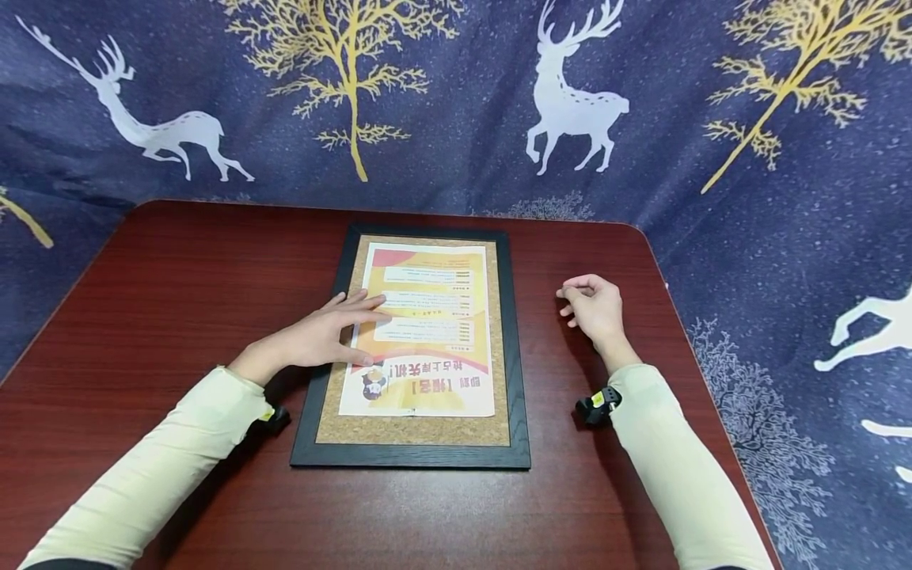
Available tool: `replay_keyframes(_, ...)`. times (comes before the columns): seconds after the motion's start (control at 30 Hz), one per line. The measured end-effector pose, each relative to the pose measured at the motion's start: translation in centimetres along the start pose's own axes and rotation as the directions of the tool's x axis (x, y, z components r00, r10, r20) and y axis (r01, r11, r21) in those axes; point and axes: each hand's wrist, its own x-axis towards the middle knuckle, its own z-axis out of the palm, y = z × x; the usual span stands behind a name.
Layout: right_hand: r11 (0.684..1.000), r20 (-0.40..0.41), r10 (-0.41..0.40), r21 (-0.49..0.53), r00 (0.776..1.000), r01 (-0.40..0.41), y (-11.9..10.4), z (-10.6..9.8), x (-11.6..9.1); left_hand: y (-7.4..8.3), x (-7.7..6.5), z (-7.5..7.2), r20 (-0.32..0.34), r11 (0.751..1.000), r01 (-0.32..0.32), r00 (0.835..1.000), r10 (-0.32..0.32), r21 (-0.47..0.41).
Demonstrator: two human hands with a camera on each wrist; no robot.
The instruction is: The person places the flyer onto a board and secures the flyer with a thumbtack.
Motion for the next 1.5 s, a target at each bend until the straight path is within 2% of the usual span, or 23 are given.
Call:
replay_keyframes(0.13, 1.000, 0.016, -0.011, 0.012, 1.000, 0.010, -0.5, 0.6, -0.4, 0.0, 0.1, 0.1, 0.000, 1.000, 0.013, 1.000, -0.013, -0.005)
replay_keyframes(0.2, 1.000, 0.018, -0.012, 0.021, 1.000, 0.011, 0.1, 0.7, -0.1, 0.0, 0.1, 0.1, -0.003, 1.000, 0.017, 1.000, -0.017, -0.005)
replay_keyframes(0.37, 0.996, 0.046, -0.004, 0.091, 0.999, 0.000, -0.2, 1.4, -0.2, 0.0, 0.0, 0.1, -0.004, 1.000, 0.009, 1.000, -0.009, -0.002)
replay_keyframes(0.6, 0.988, 0.079, -0.043, 0.151, 0.996, 0.030, -0.7, 2.4, -0.6, -0.1, 0.1, 0.1, -0.008, 1.000, 0.000, 1.000, 0.000, -0.006)
replay_keyframes(0.83, 0.988, 0.131, -0.104, 0.128, 0.986, 0.087, -1.1, 3.5, -1.2, -0.2, 0.1, 0.1, -0.008, 1.000, -0.001, 1.000, 0.001, -0.007)
replay_keyframes(1.2, 0.989, 0.220, -0.120, 0.107, 0.968, 0.098, -2.0, 4.9, -1.6, -0.2, 0.1, 0.2, -0.006, 1.000, -0.004, 1.000, 0.004, 0.000)
replay_keyframes(1.5, 0.991, 0.235, -0.108, 0.104, 0.966, 0.085, -2.5, 5.9, -1.6, -0.1, 0.1, 0.1, -0.010, 1.000, 0.009, 1.000, -0.009, -0.002)
